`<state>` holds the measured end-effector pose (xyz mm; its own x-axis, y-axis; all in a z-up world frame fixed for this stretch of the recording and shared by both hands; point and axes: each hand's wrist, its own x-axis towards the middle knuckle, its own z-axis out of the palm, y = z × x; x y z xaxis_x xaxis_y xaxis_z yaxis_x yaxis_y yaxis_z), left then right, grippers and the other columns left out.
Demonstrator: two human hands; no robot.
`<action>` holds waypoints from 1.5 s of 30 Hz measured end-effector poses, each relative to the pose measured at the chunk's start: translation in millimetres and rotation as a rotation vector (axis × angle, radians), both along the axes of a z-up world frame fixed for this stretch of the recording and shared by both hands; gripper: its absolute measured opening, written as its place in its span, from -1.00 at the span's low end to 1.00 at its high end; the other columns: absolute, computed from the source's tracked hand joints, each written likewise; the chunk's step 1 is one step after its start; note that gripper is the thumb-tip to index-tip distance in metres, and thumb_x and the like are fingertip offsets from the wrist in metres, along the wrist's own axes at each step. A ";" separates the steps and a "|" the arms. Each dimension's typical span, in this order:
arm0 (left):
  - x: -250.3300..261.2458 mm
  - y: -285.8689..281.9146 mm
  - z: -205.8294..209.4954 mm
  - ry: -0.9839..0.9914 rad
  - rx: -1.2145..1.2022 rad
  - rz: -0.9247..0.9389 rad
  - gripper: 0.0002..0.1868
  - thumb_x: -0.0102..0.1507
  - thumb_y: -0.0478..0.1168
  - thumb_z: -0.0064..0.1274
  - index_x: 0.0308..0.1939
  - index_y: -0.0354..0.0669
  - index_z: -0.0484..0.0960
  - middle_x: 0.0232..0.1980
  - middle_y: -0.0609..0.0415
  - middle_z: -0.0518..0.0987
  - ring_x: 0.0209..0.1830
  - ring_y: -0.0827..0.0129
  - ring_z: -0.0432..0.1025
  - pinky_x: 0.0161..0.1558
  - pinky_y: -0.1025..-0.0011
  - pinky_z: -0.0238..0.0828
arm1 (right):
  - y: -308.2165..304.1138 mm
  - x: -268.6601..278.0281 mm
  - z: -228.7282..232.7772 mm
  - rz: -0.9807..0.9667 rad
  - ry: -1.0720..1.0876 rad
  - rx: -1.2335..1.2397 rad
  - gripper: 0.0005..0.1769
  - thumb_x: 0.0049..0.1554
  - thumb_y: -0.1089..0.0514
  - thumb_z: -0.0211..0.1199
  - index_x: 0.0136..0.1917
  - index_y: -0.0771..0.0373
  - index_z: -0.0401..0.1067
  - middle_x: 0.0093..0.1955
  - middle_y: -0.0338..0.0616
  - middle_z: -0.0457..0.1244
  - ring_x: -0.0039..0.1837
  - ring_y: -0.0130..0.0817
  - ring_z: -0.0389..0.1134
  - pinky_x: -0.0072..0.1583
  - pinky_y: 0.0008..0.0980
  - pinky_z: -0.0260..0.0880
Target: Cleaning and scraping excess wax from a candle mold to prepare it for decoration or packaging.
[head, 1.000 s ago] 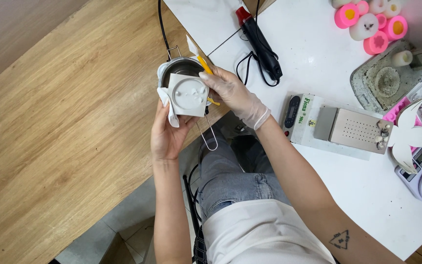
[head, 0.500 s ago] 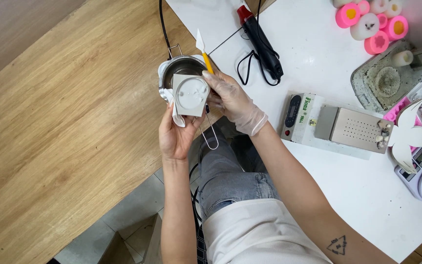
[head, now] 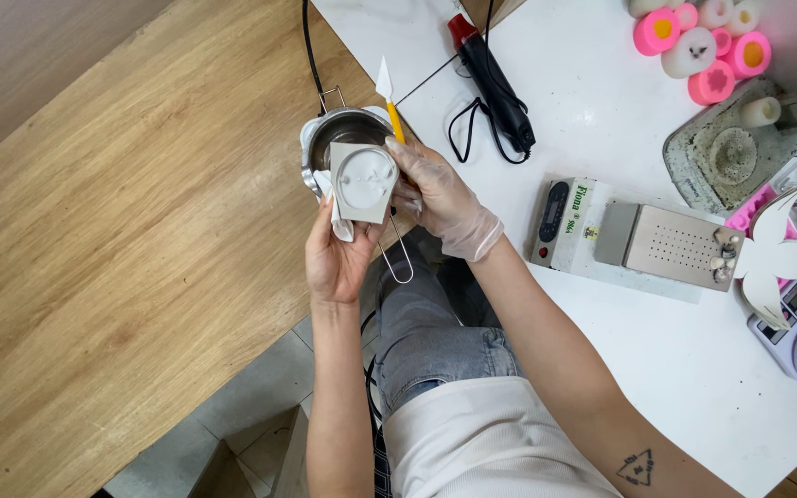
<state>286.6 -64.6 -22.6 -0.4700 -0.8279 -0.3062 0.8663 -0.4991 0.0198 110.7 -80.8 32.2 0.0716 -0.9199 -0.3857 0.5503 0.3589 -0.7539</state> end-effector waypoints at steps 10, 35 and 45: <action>2.6 0.5 -0.3 -0.024 -0.018 0.039 -0.57 0.54 -0.23 -0.32 0.48 -0.30 0.23 0.43 -0.21 0.41 0.43 0.10 0.36 0.39 0.09 0.34 | 4.4 4.6 3.1 0.000 0.012 -0.018 -0.73 0.36 -0.04 0.14 0.04 0.21 0.33 -0.25 -0.40 0.14 -0.33 -0.68 0.07 -0.27 -0.66 0.13; -6.9 -25.9 51.8 -0.695 -0.244 -0.021 -0.72 0.48 -0.10 -0.23 0.20 -0.12 0.36 0.10 0.02 0.56 0.06 0.38 0.57 0.06 0.23 0.65 | 19.9 -12.7 17.4 -0.002 0.532 -0.108 -0.54 0.38 -0.12 0.06 0.28 0.31 0.33 -0.02 -0.34 0.21 0.03 -0.66 0.21 0.12 -0.60 0.32; -4.1 -24.9 50.5 -1.022 -0.364 0.076 -0.81 0.55 -0.09 -0.19 -0.07 -0.11 0.32 -0.20 0.20 0.41 -0.27 0.61 0.35 -0.35 0.53 0.49 | 34.4 -10.0 68.0 0.025 0.980 -0.198 -0.55 0.43 -0.13 -0.05 0.21 0.25 0.44 -0.21 -0.28 0.24 -0.14 -0.56 0.26 -0.02 -0.50 0.34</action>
<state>282.5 -89.6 27.9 -0.0762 -0.9643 -0.2535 0.3847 -0.2629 0.8848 100.7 -46.4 100.2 -0.1758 -0.9765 -0.1248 -0.3520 0.1808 -0.9184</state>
